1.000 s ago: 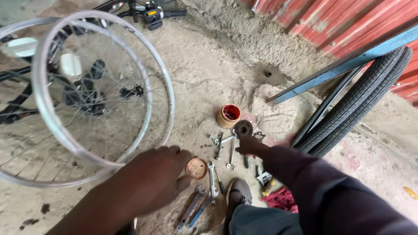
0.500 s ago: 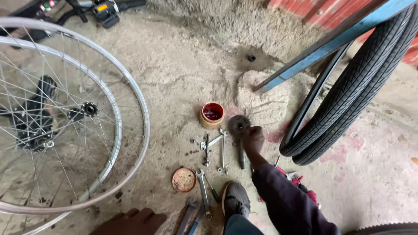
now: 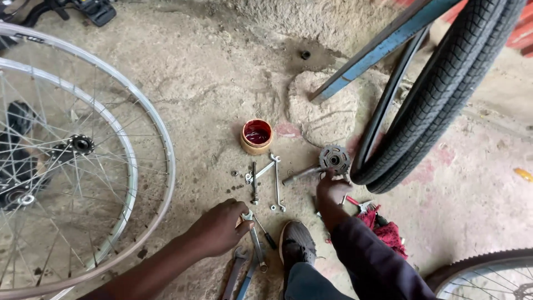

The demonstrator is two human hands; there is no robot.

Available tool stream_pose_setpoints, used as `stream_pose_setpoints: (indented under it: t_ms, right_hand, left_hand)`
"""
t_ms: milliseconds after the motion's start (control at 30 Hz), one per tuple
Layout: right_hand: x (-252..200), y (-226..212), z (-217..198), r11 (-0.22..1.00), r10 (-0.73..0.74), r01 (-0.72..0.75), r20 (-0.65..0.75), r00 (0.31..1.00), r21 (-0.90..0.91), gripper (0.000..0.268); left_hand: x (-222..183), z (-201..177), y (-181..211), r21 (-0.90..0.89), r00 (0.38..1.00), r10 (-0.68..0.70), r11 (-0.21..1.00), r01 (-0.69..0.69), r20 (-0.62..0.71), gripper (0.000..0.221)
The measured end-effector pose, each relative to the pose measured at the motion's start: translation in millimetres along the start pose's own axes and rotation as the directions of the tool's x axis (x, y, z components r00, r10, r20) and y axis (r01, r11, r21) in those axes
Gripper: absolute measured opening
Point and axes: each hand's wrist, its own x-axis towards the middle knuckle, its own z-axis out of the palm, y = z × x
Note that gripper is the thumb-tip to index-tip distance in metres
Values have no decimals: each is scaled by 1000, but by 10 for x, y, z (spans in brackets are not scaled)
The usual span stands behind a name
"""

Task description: Repairing a bicycle wheel hub by applying grease and installing ball bearings

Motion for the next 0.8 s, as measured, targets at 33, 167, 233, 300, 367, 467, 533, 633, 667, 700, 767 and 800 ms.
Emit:
stream_pose_setpoints:
  t_ms: [33, 167, 233, 300, 367, 467, 533, 633, 667, 700, 767, 800]
  right_hand:
    - [-200, -207, -248, 992, 128, -130, 120, 984, 3, 62]
    - [-778, -725, -787, 876, -477, 453, 445, 758, 167, 13]
    - [-711, -989, -853, 706, -679, 675, 479, 557, 216, 15]
    - [-518, -1047, -742, 488, -808, 832, 498, 316, 263, 18]
    - [-218, -949, -403, 30, -999, 978, 51, 20, 205, 16]
    - [-201, -803, -266, 380, -834, 925, 439, 335, 17, 14]
    - [-213, -824, -172, 503, -731, 861, 567, 380, 71, 8]
    - [-256, -867, -28, 612, -589, 789, 695, 412, 50, 10]
    - [-276, -889, 18, 600, -560, 800, 712, 424, -5, 11]
    - [-262, -870, 121, 598, -562, 802, 715, 417, 2, 11]
    - [-261, -806, 322, 312, -676, 939, 660, 327, -146, 8]
    - [-252, -849, 290, 308, -676, 942, 665, 317, -136, 8]
  left_hand:
    - [111, 104, -59, 17, 1000, 9, 1000, -9, -16, 38]
    - [577, 533, -507, 73, 961, 132, 990, -118, -241, 35]
    - [478, 461, -429, -19, 976, 73, 997, -78, -204, 34]
    - [427, 443, -434, -108, 989, 25, 993, -41, -149, 33]
    - [419, 453, -551, -45, 995, -21, 999, 17, -97, 33]
    - [470, 544, -778, -71, 994, -69, 995, 64, -80, 34]
    - [470, 548, -819, -77, 993, -80, 994, 73, -87, 34]
    - [459, 520, -849, -97, 991, -83, 993, 73, -103, 33]
    - [447, 506, -851, -120, 992, -80, 991, 67, -103, 33]
    - [445, 521, -896, -121, 991, -88, 990, 75, -106, 33]
    - [421, 579, -995, -129, 988, -108, 987, 94, -107, 33]
    - [445, 613, -1077, -133, 987, -119, 986, 105, -107, 33]
